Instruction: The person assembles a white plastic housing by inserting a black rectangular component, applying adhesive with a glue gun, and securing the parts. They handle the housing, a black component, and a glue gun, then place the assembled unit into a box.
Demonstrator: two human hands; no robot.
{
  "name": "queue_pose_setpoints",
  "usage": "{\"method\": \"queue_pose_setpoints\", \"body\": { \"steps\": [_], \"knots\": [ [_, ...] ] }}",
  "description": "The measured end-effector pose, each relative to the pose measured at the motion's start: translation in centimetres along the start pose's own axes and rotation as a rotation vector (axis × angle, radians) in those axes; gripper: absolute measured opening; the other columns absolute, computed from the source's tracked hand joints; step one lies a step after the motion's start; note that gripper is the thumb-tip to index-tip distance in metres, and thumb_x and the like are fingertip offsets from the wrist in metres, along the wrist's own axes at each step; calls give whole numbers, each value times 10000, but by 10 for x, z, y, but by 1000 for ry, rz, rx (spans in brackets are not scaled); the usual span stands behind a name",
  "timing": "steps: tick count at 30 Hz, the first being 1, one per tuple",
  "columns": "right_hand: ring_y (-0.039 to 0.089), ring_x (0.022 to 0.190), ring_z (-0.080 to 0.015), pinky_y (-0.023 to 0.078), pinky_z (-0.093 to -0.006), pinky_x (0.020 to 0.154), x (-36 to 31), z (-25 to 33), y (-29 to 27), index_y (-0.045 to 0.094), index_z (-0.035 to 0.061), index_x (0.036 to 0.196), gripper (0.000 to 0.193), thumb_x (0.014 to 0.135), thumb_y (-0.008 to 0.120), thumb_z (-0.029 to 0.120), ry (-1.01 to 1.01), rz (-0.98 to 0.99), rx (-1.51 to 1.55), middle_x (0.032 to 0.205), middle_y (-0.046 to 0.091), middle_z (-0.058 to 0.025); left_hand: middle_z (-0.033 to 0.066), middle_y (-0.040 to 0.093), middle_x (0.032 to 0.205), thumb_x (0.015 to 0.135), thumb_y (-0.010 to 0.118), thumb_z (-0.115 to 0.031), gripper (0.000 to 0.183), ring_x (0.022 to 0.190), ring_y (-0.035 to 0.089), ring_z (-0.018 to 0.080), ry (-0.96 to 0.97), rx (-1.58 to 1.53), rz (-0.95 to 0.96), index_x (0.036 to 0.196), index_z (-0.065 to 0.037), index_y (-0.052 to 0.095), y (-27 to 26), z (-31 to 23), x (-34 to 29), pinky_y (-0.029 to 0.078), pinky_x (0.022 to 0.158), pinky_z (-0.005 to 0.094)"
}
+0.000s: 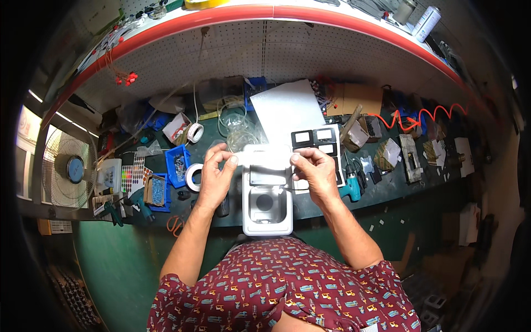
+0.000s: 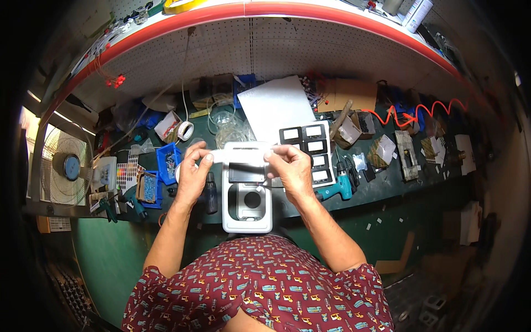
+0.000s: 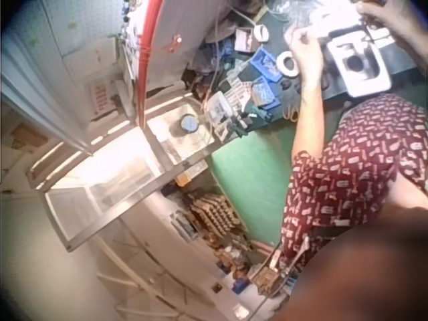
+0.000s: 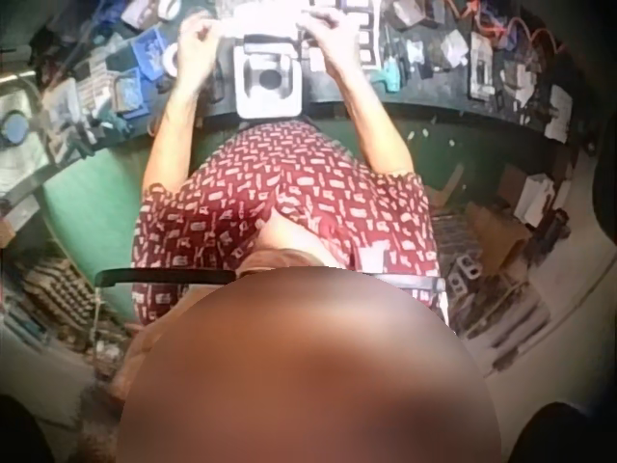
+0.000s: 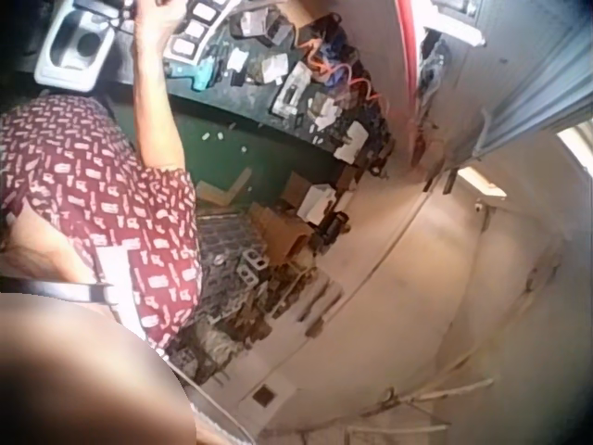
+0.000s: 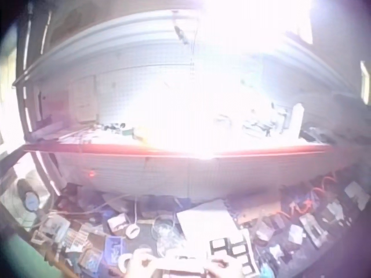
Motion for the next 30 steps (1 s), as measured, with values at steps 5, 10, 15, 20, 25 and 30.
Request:
{"method": "queue_pose_setpoints", "body": {
  "steps": [5, 10, 15, 20, 25, 30],
  "knots": [
    [656, 720, -117, 592, -259, 619, 3, 13, 10, 601, 9, 1051, 228, 929, 719, 162, -101, -13, 307, 834, 637, -37, 83, 676, 1010, 940, 679, -163, 655, 876, 612, 106, -366, -550, 257, 1505, -43, 370, -13, -20, 27, 506, 815, 260],
    [648, 713, -131, 596, -271, 624, 2, 51, 20, 586, 36, 1132, 264, 929, 701, 159, -82, 75, 479, 823, 630, -26, 101, 676, 1035, 931, 672, -236, 544, 950, 646, 132, -120, -623, 327, 1406, -31, 504, -90, -101, 88, 536, 870, 295],
    [645, 707, -120, 559, -278, 636, 0, 66, 5, 587, 29, 1130, 238, 954, 649, 176, -70, 123, 496, 791, 620, -8, 200, 686, 884, 867, 705, -329, 405, 824, 676, 211, -307, 662, 843, 1105, -5, 654, -96, 95, -55, 530, 729, 332],
    [627, 681, -108, 547, -267, 609, 0, 44, -4, 602, 13, 1102, 228, 966, 638, 192, -30, 102, 484, 770, 588, 19, 117, 678, 785, 857, 718, -187, 244, 777, 669, 200, -660, 404, 334, 1012, 0, 702, -122, 134, -139, 512, 703, 323],
    [627, 665, -100, 570, -253, 594, 0, 16, 25, 638, 59, 1051, 172, 904, 712, 107, 126, 200, 425, 789, 635, 8, 101, 678, 1113, 974, 648, -276, 363, 1010, 642, 190, -438, -296, 80, 1182, 21, 664, -82, 72, -71, 535, 890, 337],
    [635, 706, -98, 572, -227, 578, -6, 12, 44, 640, 54, 1009, 144, 908, 719, 118, 144, 207, 381, 846, 646, -19, 88, 644, 1084, 967, 660, -383, 479, 951, 605, 145, -621, -1015, 166, 1227, 11, 580, -12, 1, -41, 577, 802, 312]
  ]
}}
Point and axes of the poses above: each hand's wrist, its own x-axis towards the middle knuckle, its own y-axis out of the palm, z = x × y, the point moved 9 cm from there along x, towards the middle knuckle
